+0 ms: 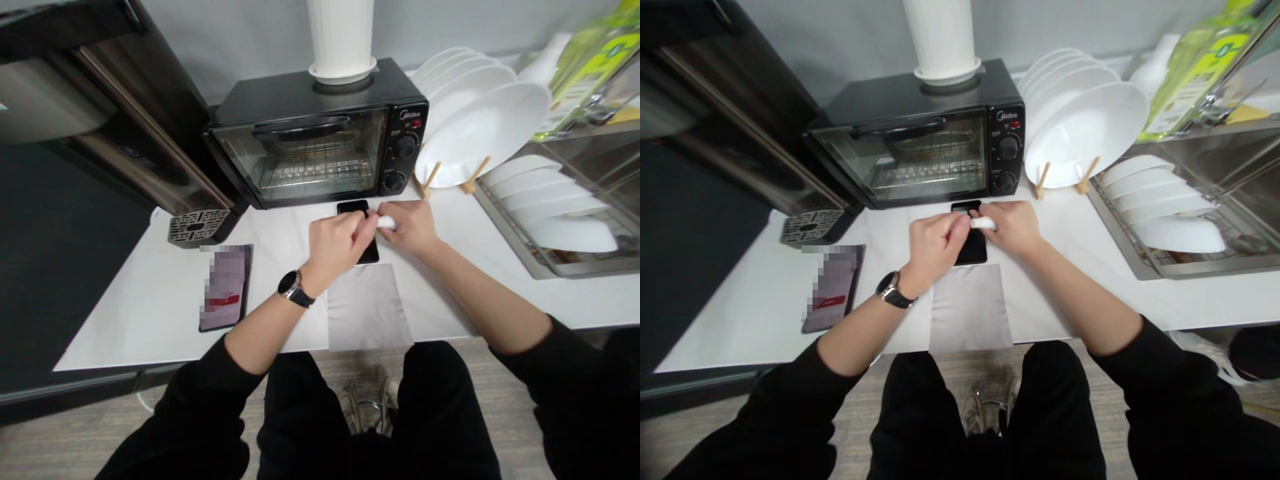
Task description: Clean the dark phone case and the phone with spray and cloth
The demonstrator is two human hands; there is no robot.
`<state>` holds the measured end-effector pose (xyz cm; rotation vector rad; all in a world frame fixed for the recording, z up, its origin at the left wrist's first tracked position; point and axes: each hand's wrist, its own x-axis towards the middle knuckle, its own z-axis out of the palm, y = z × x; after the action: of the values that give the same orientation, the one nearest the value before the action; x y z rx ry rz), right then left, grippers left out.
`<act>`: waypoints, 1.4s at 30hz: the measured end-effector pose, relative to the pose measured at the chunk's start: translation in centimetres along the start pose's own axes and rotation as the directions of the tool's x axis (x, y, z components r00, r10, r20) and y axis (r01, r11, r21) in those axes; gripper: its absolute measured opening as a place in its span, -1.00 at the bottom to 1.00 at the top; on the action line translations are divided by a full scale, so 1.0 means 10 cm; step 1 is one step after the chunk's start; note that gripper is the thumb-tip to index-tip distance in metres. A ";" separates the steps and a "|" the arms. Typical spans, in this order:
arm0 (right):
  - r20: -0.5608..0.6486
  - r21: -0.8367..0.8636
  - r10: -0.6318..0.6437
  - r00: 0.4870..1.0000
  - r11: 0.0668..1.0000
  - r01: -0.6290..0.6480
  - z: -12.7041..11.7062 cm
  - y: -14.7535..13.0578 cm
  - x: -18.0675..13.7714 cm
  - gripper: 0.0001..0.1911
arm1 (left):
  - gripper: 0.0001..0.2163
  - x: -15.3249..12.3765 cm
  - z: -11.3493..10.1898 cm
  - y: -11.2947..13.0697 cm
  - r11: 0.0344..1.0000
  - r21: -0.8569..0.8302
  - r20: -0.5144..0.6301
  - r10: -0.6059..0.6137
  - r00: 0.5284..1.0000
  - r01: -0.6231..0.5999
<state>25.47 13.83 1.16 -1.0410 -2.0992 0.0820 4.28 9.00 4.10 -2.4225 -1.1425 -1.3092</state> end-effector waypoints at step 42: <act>0.532 0.846 -0.246 0.810 0.182 -0.500 -0.19 -0.46 -0.05 -0.33 | -0.48 -0.02 0.06 -0.15 0.977 0.043 0.052 -0.212 0.976 0.210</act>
<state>23.95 9.92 3.84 -0.2916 -1.7171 1.8707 3.60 10.20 3.30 -2.3791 -1.4613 -1.2693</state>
